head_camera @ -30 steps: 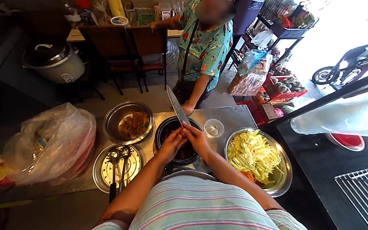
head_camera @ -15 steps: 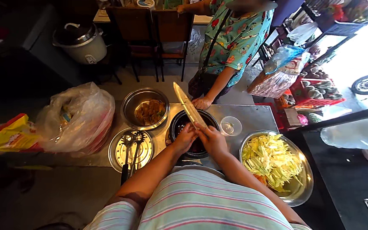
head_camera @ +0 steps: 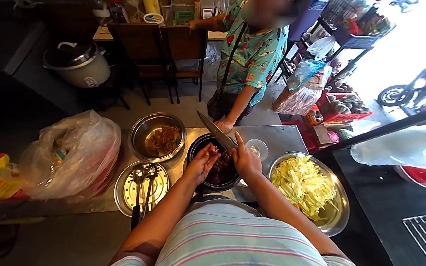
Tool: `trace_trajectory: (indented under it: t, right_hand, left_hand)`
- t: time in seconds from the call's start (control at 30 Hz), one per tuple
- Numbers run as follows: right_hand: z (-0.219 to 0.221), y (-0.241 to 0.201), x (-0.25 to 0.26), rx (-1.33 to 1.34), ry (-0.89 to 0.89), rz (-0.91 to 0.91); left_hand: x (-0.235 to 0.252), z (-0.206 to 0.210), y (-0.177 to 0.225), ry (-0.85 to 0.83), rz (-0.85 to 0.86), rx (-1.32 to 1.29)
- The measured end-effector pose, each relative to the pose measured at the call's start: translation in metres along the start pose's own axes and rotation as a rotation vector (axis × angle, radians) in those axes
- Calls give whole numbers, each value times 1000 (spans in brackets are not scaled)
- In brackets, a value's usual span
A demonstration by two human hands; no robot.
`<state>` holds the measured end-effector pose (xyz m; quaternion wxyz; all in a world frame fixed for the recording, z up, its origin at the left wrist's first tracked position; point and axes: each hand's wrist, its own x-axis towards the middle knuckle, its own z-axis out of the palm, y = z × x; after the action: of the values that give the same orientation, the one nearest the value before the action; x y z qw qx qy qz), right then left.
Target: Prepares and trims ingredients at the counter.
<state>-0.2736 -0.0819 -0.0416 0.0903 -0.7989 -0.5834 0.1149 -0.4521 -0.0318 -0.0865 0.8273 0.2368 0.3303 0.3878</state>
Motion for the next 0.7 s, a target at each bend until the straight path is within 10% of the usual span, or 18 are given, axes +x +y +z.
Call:
trace_trajectory:
  t: [0.7]
  right_hand:
    - [2, -3, -8, 495, 93, -247]
  left_hand:
    - [-4, -4, -8, -375, -64, -19]
